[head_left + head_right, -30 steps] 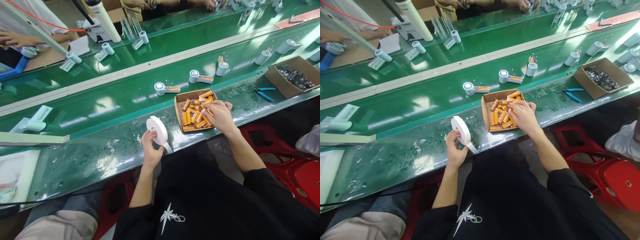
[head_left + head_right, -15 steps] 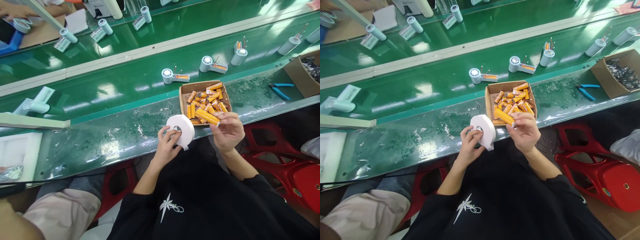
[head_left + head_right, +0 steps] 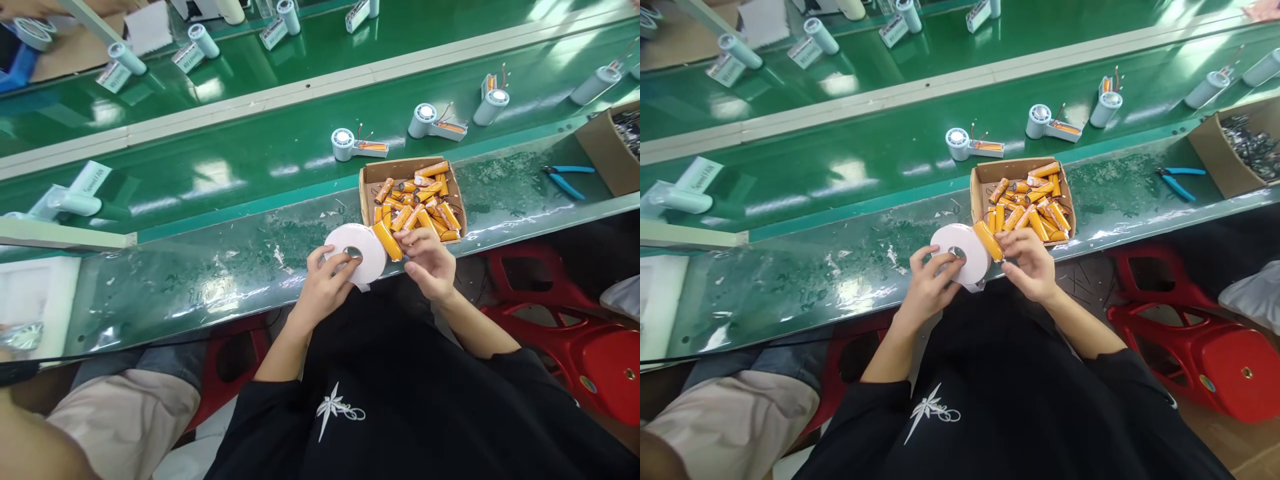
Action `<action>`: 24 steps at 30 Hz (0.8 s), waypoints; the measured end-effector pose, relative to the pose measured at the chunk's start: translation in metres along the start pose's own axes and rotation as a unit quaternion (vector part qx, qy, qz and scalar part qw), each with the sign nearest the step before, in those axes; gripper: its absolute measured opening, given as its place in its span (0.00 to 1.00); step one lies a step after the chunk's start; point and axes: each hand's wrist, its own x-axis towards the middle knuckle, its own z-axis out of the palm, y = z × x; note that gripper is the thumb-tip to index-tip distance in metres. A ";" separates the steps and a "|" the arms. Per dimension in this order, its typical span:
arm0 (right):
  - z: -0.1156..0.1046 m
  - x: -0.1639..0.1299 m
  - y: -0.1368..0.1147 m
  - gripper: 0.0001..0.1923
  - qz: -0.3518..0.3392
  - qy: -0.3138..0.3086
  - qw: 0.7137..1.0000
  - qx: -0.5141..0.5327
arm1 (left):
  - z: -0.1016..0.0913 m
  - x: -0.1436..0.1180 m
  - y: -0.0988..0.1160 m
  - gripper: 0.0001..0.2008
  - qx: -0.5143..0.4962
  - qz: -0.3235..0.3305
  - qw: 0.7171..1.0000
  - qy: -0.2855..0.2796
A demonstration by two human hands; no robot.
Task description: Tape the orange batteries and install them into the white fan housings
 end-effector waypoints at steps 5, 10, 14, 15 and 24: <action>-0.008 0.010 -0.002 0.34 0.236 -0.073 0.969 0.029 | -0.015 0.005 -0.013 0.21 0.050 0.054 0.997 -0.028; -0.019 0.032 -0.017 0.32 0.295 -0.173 0.938 -0.050 | -0.030 0.017 -0.015 0.22 0.086 0.126 0.987 -0.045; -0.030 0.048 -0.029 0.32 0.296 -0.195 0.933 -0.058 | -0.030 0.019 -0.010 0.25 0.102 0.128 0.987 -0.008; -0.028 0.049 -0.029 0.30 0.282 -0.173 0.942 -0.051 | -0.026 0.018 -0.008 0.26 0.098 0.121 0.988 0.003; 0.024 0.034 0.014 0.30 0.039 0.124 0.991 0.045 | 0.025 0.031 0.051 0.27 0.071 -0.069 0.983 0.151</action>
